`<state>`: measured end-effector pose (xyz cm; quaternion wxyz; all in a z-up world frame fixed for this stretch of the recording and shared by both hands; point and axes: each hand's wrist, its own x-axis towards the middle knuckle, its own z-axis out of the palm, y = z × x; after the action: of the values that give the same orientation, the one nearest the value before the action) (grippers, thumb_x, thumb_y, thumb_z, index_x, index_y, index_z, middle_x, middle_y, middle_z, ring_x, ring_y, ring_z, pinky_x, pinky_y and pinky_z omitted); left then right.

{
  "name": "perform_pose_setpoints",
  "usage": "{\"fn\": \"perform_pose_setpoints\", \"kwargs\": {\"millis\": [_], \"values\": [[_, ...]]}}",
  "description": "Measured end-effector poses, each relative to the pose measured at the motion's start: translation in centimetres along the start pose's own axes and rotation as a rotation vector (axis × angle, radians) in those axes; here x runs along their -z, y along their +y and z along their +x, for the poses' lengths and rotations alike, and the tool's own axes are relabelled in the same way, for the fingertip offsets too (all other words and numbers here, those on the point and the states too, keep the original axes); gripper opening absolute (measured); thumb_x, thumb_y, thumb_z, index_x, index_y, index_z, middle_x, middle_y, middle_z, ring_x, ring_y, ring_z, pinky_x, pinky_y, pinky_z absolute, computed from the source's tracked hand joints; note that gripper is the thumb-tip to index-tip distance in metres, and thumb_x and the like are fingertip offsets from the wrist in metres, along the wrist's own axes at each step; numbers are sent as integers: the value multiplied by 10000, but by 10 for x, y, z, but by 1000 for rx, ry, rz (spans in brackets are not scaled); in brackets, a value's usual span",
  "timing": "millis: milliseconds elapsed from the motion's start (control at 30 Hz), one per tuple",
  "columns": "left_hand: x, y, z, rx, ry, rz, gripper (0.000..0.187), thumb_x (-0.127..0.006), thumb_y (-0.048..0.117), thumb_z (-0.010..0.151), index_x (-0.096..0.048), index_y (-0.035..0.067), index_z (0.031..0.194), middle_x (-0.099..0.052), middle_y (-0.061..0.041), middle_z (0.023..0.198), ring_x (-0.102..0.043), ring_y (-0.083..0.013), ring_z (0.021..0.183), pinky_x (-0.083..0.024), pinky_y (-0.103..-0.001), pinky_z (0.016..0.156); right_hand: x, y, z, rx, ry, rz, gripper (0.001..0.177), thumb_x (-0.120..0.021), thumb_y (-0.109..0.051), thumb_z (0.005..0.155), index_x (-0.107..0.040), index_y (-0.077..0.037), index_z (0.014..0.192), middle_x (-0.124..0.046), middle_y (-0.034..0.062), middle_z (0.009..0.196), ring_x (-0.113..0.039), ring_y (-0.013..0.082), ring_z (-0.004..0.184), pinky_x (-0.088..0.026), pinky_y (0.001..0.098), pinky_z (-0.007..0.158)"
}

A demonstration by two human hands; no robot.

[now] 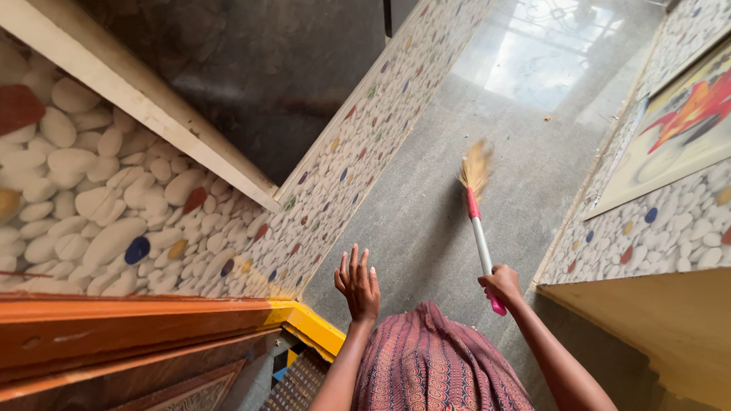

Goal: The person sweeps the floor in a narrow hallway using a broom.

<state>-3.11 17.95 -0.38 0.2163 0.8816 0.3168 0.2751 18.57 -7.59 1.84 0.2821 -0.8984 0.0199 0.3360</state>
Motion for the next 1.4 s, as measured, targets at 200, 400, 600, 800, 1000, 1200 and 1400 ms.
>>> {"fn": "perform_pose_setpoints", "kwargs": {"millis": [200, 400, 600, 800, 1000, 1200, 1400], "values": [[-9, 23, -11, 84, 10, 31, 436, -468, 256, 1042, -491, 205, 1475, -367, -20, 1629, -283, -298, 1510, -139, -591, 1199, 0, 13, -12, -29, -254, -8, 433, -689, -47, 843, -598, 11, 1262, -722, 177, 801, -621, 199, 516, -561, 322, 433], [-12, 63, -19, 100, 45, -1, 451, -471, 235, 1041, -496, 192, 1488, -376, -29, 1636, -288, -289, 1523, -120, -581, 1215, -12, 13, -13, 72, -569, -118, 288, -675, -56, 864, -723, 72, 1117, -692, 129, 788, -580, 134, 536, -522, 243, 444], [-6, 91, -30, 140, 98, 45, 446, -476, 236, 1034, -502, 184, 1476, -392, -34, 1618, -305, -288, 1508, -130, -559, 1204, 22, 26, -4, -14, -597, -4, 240, -690, -115, 852, -749, 53, 1013, -703, 113, 725, -574, 151, 513, -516, 267, 447], [3, 110, -57, 175, 118, 84, 448, -478, 226, 1040, -491, 173, 1485, -387, -45, 1624, -304, -291, 1510, -134, -553, 1208, 90, 26, 36, -54, -379, 56, 220, -743, -95, 781, -745, 91, 899, -710, 164, 718, -653, 194, 545, -561, 309, 498], [10, 131, -87, 277, 179, 110, 434, -468, 225, 1051, -489, 173, 1481, -374, -36, 1634, -303, -280, 1513, -127, -556, 1217, 100, 26, 46, 145, -289, -104, 233, -718, -120, 785, -734, 107, 840, -698, 155, 677, -645, 196, 521, -547, 313, 500], [11, 142, -115, 373, 218, 146, 448, -464, 227, 1045, -487, 149, 1485, -350, -64, 1640, -271, -299, 1516, -98, -569, 1204, 106, 56, 24, 195, -532, -229, 219, -687, -131, 830, -711, 33, 973, -691, 128, 729, -581, 167, 523, -527, 301, 462], [-1, 158, -124, 417, 239, 138, 472, -476, 227, 1040, -484, 145, 1504, -376, -59, 1631, -304, -298, 1517, -102, -550, 1214, 54, 57, 7, 284, -944, -311, 232, -658, -139, 836, -745, 28, 973, -688, 102, 726, -607, 143, 528, -538, 268, 455]]}}
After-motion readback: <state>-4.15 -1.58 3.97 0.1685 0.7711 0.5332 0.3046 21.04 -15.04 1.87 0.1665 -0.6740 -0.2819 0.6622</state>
